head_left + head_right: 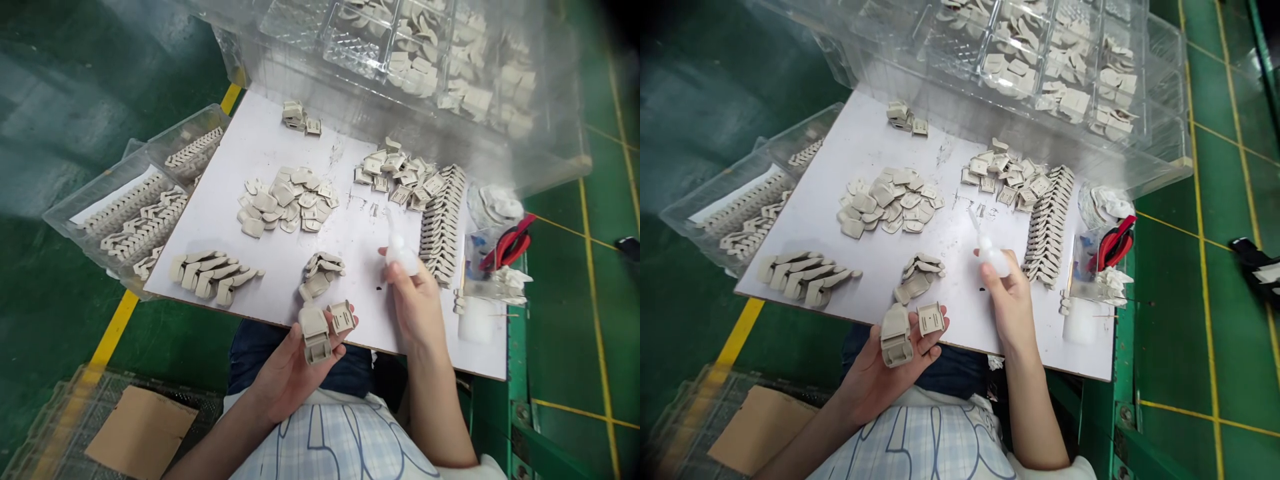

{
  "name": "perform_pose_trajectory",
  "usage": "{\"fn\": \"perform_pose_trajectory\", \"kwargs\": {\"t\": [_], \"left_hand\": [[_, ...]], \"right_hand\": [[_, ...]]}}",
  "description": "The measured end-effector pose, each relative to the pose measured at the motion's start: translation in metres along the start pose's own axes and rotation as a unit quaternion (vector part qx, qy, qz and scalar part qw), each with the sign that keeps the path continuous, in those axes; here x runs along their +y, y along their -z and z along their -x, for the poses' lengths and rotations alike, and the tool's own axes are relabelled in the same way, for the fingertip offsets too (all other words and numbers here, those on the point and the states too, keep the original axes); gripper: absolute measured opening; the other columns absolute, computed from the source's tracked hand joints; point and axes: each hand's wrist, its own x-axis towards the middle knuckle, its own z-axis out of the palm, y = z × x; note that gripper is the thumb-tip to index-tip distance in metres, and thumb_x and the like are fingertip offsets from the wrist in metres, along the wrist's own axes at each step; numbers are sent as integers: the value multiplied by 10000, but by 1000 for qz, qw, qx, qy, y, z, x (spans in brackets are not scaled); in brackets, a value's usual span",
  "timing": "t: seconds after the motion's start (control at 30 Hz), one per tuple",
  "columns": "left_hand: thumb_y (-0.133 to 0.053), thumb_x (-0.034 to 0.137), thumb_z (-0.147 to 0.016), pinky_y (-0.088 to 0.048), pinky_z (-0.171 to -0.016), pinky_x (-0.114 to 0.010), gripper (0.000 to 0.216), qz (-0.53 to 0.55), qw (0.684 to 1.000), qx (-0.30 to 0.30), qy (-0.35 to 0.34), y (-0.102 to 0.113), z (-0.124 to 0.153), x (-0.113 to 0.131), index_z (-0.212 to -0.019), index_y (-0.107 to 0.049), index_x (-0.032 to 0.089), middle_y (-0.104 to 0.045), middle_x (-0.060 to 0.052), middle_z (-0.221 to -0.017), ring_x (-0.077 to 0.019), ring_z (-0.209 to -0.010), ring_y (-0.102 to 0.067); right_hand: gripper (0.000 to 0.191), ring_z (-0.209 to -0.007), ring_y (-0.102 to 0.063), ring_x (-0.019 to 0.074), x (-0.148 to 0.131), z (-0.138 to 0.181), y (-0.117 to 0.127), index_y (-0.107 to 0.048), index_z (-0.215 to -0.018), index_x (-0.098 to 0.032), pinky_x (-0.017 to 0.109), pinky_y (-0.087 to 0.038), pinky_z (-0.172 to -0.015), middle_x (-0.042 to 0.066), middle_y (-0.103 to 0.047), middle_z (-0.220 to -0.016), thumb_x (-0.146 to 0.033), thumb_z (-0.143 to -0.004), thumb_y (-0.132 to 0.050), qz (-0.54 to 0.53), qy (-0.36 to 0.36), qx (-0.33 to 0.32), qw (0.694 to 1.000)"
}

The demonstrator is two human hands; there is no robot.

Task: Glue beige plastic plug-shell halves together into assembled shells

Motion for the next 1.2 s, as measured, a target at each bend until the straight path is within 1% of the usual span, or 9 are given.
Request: {"fn": "perform_pose_trajectory", "kwargs": {"t": [0.13,0.43,0.53,0.67,0.77,0.83,0.93,1.13,1.2], "left_hand": [[-865,579,-671,-410,-928,-335,413,5,1000,17,-10,1,0,-2,-936,-827,263,-703,-86,-1334,-369,-1461,-433],[-836,548,-732,-432,-972,-330,352,4,1000,6,-2,4,1,-1,-951,-820,272,-696,-82,-1346,-324,-1416,-501],[-830,555,-735,-450,-976,-329,355,0,1000,14,-6,6,0,-1,-949,-821,273,-701,-77,-1339,-320,-1415,-507],[-811,547,-757,-491,-978,-347,331,0,999,43,7,14,1,0,-962,-818,288,-696,-57,-1360,-329,-1426,-501],[-774,536,-798,-476,-1047,-400,319,9,998,58,19,16,1,1,-1019,-800,307,-679,-58,-1389,-337,-1438,-489],[-716,522,-857,-435,-1104,-434,356,24,997,76,25,13,1,0,-1144,-764,319,-676,-69,-1389,-328,-1447,-480],[-664,515,-900,-421,-1100,-433,405,40,994,99,30,4,0,-2,-1248,-723,317,-684,-75,-1376,-321,-1458,-464],[-763,514,-828,-430,-987,-347,295,27,998,54,11,-6,-6,-6,-1016,-812,293,-696,-47,-1379,-324,-1474,-441],[-807,520,-783,-421,-979,-328,321,27,999,45,8,-9,-7,-6,-1018,-813,301,-691,-38,-1389,-316,-1487,-423]], "right_hand": [[273,-1039,-639,228,5,-3,-4,-725,-1084,-233,371,-479,-888,70,-724,-1144,-401,-869,-721,102,35,-7,994],[142,-993,-624,238,5,-18,-19,-713,-980,-216,391,-480,-872,66,-723,-1029,-284,-870,-655,211,84,26,974],[266,-1015,-623,239,0,-12,-17,-657,-1087,-215,394,-484,-869,75,-707,-1120,-281,-834,-707,223,79,32,971],[484,-981,-631,224,-20,6,16,-592,-1201,-244,347,-483,-751,70,-634,-1172,-329,-776,-807,220,179,159,946],[363,-723,-575,179,-30,14,61,-593,-1000,-231,330,-442,-645,4,-571,-885,-367,-756,-826,216,238,412,853],[365,-646,-537,179,-29,15,91,-577,-937,-228,336,-427,-619,-23,-537,-765,-413,-744,-826,252,210,483,811],[359,-631,-574,194,-17,10,123,-622,-927,-204,337,-441,-614,-10,-591,-705,-486,-770,-780,326,140,445,823],[334,-605,-567,212,2,0,138,-646,-759,-215,382,-477,-659,18,-591,-654,-535,-853,-653,382,127,442,802],[373,-632,-547,226,-2,-2,143,-627,-800,-232,397,-461,-654,21,-562,-680,-596,-873,-587,376,112,396,830]]}}
